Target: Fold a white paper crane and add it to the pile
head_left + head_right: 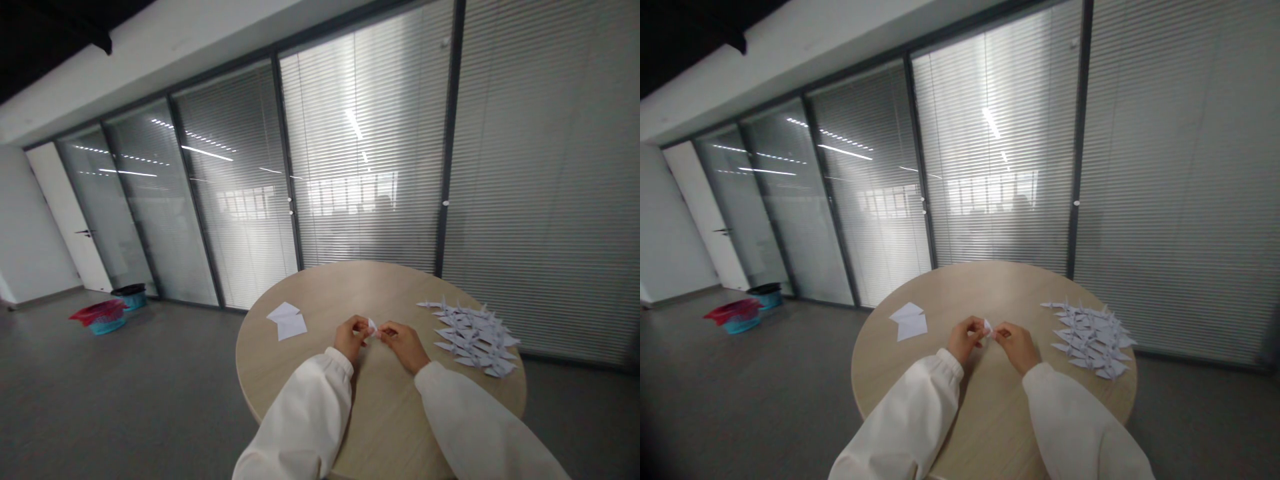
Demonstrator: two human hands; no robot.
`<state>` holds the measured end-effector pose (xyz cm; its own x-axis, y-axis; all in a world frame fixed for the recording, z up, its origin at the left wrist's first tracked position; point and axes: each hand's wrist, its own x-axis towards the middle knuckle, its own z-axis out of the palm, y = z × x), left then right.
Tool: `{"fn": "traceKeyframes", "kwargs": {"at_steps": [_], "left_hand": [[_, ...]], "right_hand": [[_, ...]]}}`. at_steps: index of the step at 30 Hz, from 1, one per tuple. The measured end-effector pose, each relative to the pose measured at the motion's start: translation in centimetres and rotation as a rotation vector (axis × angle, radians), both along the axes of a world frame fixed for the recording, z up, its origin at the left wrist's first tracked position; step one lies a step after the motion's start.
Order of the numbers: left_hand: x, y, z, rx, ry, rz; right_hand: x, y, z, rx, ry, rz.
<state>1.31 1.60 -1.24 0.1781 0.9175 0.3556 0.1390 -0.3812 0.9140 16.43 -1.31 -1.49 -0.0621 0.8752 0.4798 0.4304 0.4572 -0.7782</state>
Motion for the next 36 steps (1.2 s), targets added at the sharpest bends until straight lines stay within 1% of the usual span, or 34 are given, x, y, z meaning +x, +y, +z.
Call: {"fn": "traceKeyframes", "kwargs": {"at_steps": [11, 22, 24, 27, 36], "left_hand": [[0.0, -0.18, 0.35, -0.002, 0.018, 0.011], [-0.15, -0.48, 0.4, 0.013, 0.067, 0.0], [-0.1, -0.44, 0.32, 0.015, 0.063, -0.01], [-0.02, -0.38, 0.3, 0.025, 0.06, -0.036], [0.16, -0.87, 0.76, 0.006, 0.002, -0.133]], "right_hand": [[-0.08, -0.01, -0.02, 0.005, -0.01, 0.033], [-0.55, 0.27, -0.26, -0.06, 0.021, 0.122], [-0.48, 0.35, -0.34, -0.056, 0.011, 0.143], [-0.28, 0.37, -0.37, -0.077, 0.007, 0.13], [0.01, 0.53, -0.45, -0.149, 0.121, 0.154]]}}
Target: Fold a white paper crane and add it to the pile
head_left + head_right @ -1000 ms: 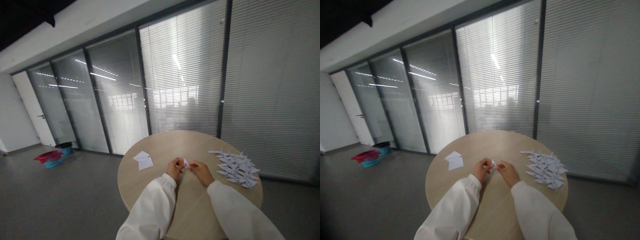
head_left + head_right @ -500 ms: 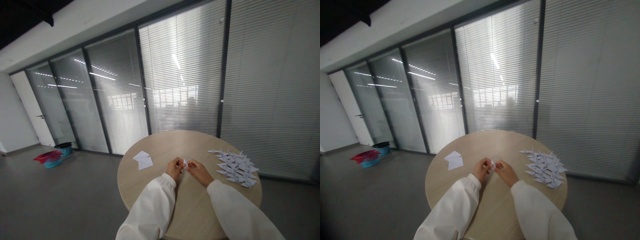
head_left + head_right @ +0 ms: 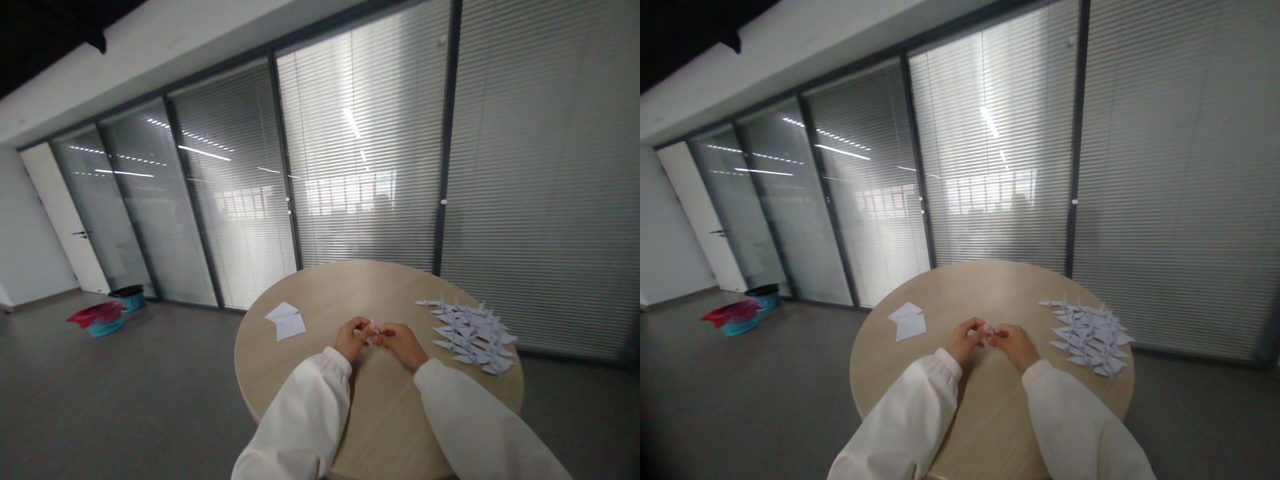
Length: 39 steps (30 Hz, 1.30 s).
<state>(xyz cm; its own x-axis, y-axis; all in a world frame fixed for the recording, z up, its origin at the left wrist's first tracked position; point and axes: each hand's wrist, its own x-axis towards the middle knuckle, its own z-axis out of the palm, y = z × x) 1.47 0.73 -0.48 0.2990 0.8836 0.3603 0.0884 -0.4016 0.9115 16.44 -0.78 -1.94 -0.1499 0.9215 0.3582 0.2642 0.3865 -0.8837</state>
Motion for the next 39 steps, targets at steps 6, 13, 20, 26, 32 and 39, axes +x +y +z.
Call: {"fn": "traceKeyframes", "kwargs": {"at_steps": [6, 13, 20, 26, 32, 39], "left_hand": [[0.0, -0.2, 0.3, 0.012, 0.041, 0.04], [-0.2, 0.1, 0.1, 0.025, 0.115, 0.098], [-0.4, 0.1, 0.0, 0.107, 0.203, 0.121], [-0.4, 0.1, -0.1, 0.077, 0.163, 0.108], [-0.4, -0.4, 0.6, 0.066, 0.164, 0.124], [-0.4, -0.8, 1.2, 0.056, 0.155, 0.143]], "right_hand": [[-0.2, 0.1, -0.4, -0.019, 0.003, 0.029], [-0.3, -0.4, 0.1, -0.018, -0.039, 0.031], [-0.3, -0.5, 0.3, -0.034, -0.017, 0.081], [-0.4, -0.6, 0.5, -0.007, -0.034, 0.088], [-0.3, -0.6, 0.6, 0.019, -0.059, 0.112], [-0.5, -0.6, 0.5, 0.033, -0.053, 0.135]]}}
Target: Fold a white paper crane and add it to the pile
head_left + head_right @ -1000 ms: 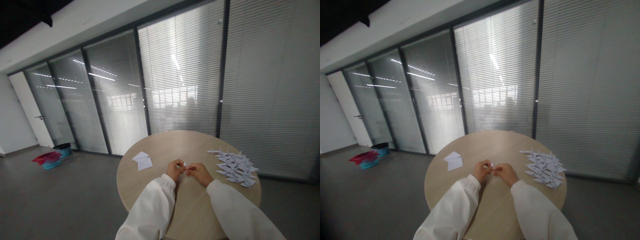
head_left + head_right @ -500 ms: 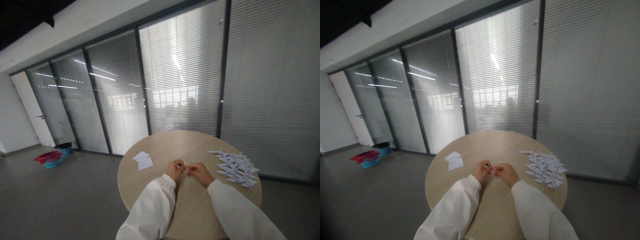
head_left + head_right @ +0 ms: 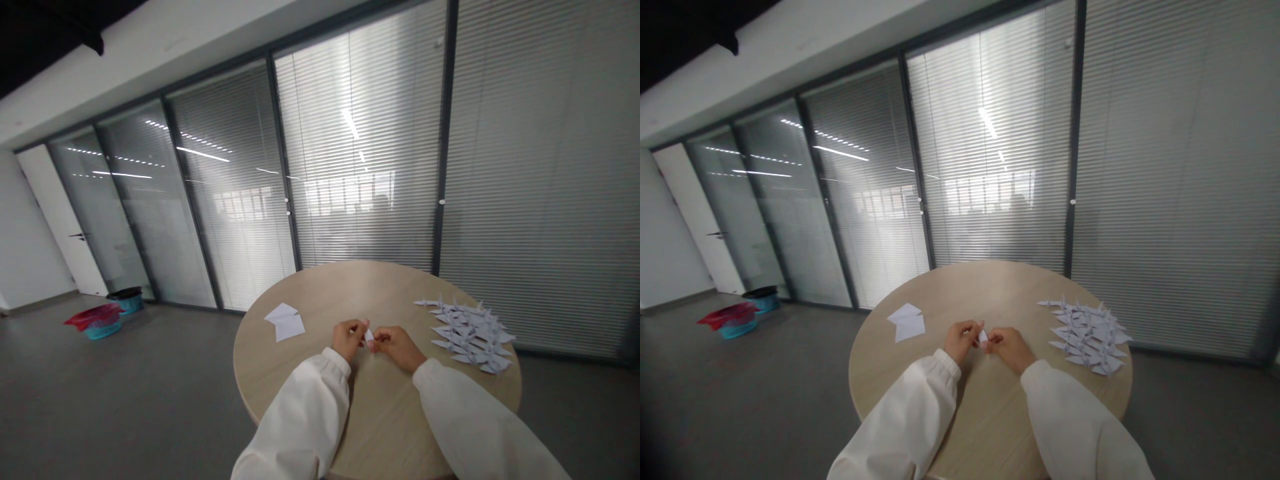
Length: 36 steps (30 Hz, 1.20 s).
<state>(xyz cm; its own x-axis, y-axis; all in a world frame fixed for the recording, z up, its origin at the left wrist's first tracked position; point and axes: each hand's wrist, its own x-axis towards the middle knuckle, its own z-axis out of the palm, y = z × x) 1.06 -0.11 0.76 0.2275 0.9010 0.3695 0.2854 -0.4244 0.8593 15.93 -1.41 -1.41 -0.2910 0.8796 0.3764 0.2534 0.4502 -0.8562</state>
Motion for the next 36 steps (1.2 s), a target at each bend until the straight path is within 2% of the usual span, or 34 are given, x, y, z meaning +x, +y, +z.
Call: {"fn": "traceKeyframes", "kwargs": {"at_steps": [5, 12, 18, 26, 36], "left_hand": [[-0.1, 0.4, -0.3, -0.008, 0.024, 0.026], [0.1, 0.6, -0.6, 0.0, -0.038, -0.071], [0.1, 0.8, -0.8, -0.002, -0.066, -0.106], [0.0, 0.5, -0.6, -0.016, -0.089, -0.154], [-0.1, 0.8, -1.0, -0.038, -0.103, -0.103]], "right_hand": [[0.0, 0.2, -0.4, -0.013, -0.001, -0.043], [0.4, 1.1, -1.2, -0.094, 0.14, -0.083], [0.4, 0.8, -0.5, -0.124, 0.251, -0.116], [0.4, 0.5, -0.1, -0.134, 0.319, -0.08], [0.2, 0.3, 0.3, -0.155, 0.329, -0.085]]}}
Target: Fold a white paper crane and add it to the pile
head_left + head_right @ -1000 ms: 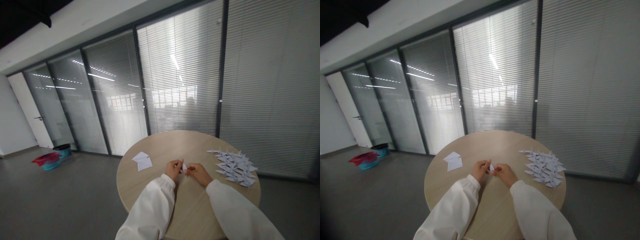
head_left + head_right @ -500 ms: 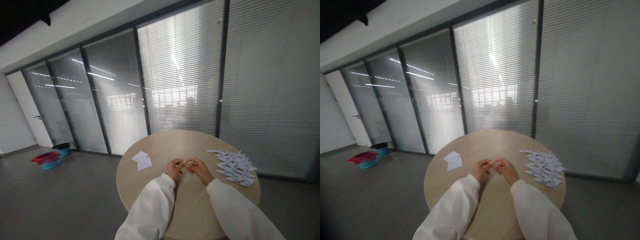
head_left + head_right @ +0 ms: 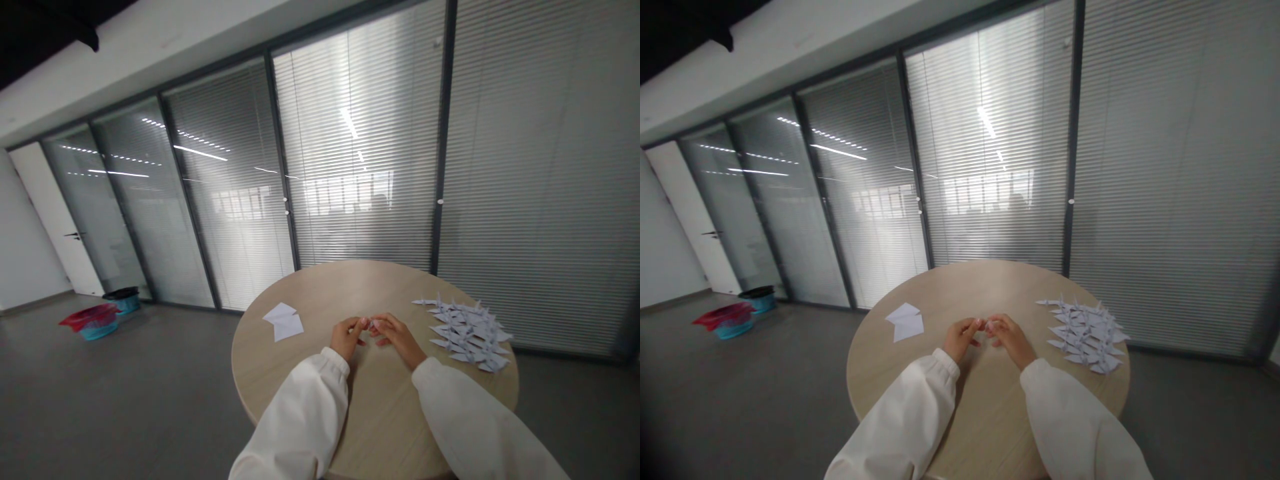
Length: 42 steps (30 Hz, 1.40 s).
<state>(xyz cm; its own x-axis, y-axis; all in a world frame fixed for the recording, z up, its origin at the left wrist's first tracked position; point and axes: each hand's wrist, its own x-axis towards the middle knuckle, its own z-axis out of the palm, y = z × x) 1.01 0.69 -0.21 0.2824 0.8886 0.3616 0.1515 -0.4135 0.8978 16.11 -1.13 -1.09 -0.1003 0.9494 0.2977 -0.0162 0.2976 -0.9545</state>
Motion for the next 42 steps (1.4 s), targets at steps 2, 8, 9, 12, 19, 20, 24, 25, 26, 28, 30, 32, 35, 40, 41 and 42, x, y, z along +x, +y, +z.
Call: {"fn": "traceKeyframes", "kwargs": {"at_steps": [2, 8, 9, 12, 19, 20, 24, 25, 26, 28, 30, 32, 35, 40, 41, 42], "left_hand": [[0.0, -0.01, 0.02, 0.006, 0.01, 0.004], [0.03, 0.09, -0.02, 0.024, 0.016, 0.018], [0.04, 0.1, -0.01, 0.023, 0.016, 0.024], [0.08, 0.03, 0.09, 0.014, 0.016, 0.041], [0.01, 0.01, 0.14, 0.008, -0.006, 0.013], [0.0, 0.05, 0.08, 0.006, -0.015, 0.008], [0.0, 0.21, -0.09, -0.005, -0.045, 0.006], [0.0, 0.23, -0.1, -0.008, -0.048, 0.005], [0.01, 0.23, -0.09, -0.01, -0.05, 0.003], [0.01, 0.22, -0.05, -0.011, -0.057, -0.004], [-0.01, 0.2, -0.01, -0.015, -0.065, -0.015], [-0.03, 0.19, 0.01, -0.023, -0.07, -0.028], [-0.06, 0.16, 0.08, -0.036, -0.075, -0.031], [0.0, -0.14, 0.44, -0.033, -0.061, -0.039], [0.03, -0.2, 0.5, -0.039, -0.06, -0.041], [0.07, -0.24, 0.53, -0.044, -0.061, -0.04]], "right_hand": [[-0.01, 0.04, -0.02, -0.001, 0.003, 0.002], [0.0, 0.36, -0.29, -0.013, -0.012, 0.018], [-0.01, 0.32, -0.27, -0.012, -0.013, 0.022], [-0.08, 0.03, -0.09, 0.002, -0.013, 0.028], [-0.22, -0.56, 0.34, 0.04, -0.025, 0.032], [-0.21, -0.56, 0.33, 0.039, -0.029, 0.028], [-0.2, -0.53, 0.29, 0.046, -0.027, 0.036], [-0.2, -0.53, 0.28, 0.05, -0.024, 0.042], [-0.2, -0.52, 0.26, 0.054, -0.021, 0.05], [-0.16, -0.48, 0.19, 0.063, -0.021, 0.061], [-0.1, -0.37, 0.06, 0.071, -0.023, 0.067], [-0.02, -0.21, -0.1, 0.077, -0.028, 0.074], [0.08, -0.03, -0.26, 0.084, -0.035, 0.084], [0.03, -0.05, -0.17, 0.099, -0.057, 0.073], [0.0, -0.11, -0.11, 0.102, -0.061, 0.07], [-0.03, -0.17, -0.04, 0.104, -0.064, 0.067]]}}
